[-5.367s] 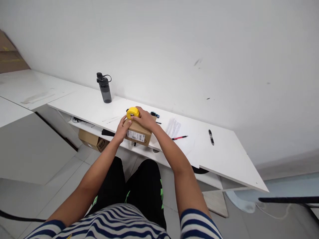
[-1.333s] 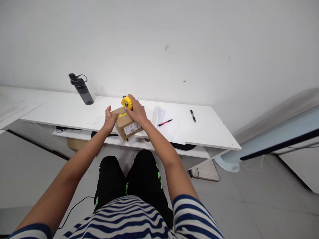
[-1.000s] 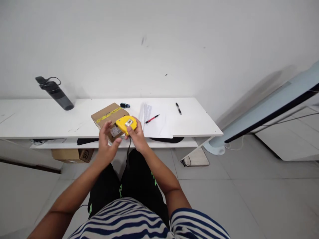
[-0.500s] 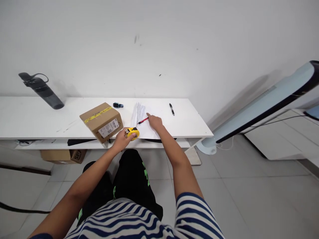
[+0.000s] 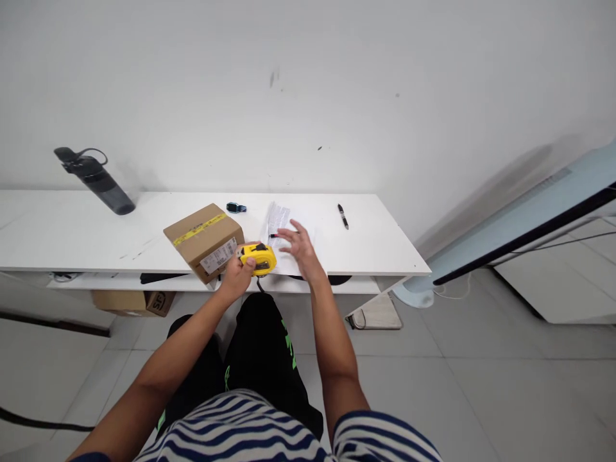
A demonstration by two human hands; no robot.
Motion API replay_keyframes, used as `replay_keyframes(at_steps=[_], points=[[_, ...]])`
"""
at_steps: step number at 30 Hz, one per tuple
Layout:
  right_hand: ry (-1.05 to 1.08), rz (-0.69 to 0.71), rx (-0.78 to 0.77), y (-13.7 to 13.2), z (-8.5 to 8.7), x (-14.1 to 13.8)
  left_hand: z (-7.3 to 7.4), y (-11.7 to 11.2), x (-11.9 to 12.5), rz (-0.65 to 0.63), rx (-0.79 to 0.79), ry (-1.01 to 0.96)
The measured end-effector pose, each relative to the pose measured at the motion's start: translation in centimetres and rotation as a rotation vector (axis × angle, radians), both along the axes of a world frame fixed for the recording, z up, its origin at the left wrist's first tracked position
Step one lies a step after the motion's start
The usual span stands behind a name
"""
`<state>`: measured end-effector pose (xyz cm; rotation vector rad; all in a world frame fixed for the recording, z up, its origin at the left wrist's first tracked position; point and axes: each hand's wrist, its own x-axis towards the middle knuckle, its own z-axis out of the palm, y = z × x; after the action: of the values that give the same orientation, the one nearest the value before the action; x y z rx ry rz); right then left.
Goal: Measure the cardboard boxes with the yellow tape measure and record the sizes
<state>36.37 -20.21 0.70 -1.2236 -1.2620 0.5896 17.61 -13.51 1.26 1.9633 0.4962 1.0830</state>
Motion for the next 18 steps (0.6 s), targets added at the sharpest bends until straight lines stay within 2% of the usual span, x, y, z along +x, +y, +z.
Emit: replay_keyframes(at_steps=[1,2,4,7,9,11,13,15,18], points=[[0.099,0.095,0.067,-1.0,0.4,-1.7,1.1,-0.3,0.0,-0.041,0.040,-0.052],[0.153,0.111,0.085,-1.8,0.8,-3.5,2.2,-0.4,0.0,-0.073,0.113,-0.079],[0.249,0.014,0.117,-2.7,1.7,-6.5,4.4,-0.2,-0.5,-0.069,0.281,-0.048],[0.356,-0.082,0.108,-2.4,2.6,-8.7,6.7,1.5,-2.4,0.100,0.351,0.149],[0.395,-0.110,0.080,-1.5,2.9,-8.9,7.2,3.2,-4.5,0.257,0.313,0.324],[0.413,-0.149,0.050,-0.5,3.1,-8.8,7.0,4.9,-7.0,0.377,0.258,0.462],[0.421,-0.188,0.030,0.2,3.4,-8.8,6.3,6.1,-9.7,0.469,0.224,0.481],[0.391,-0.195,0.021,0.9,4.1,-8.9,5.0,6.6,-12.0,0.573,0.197,0.363],[0.246,-0.130,0.015,2.8,5.9,-9.3,1.7,6.5,-13.9,0.685,0.113,0.120]])
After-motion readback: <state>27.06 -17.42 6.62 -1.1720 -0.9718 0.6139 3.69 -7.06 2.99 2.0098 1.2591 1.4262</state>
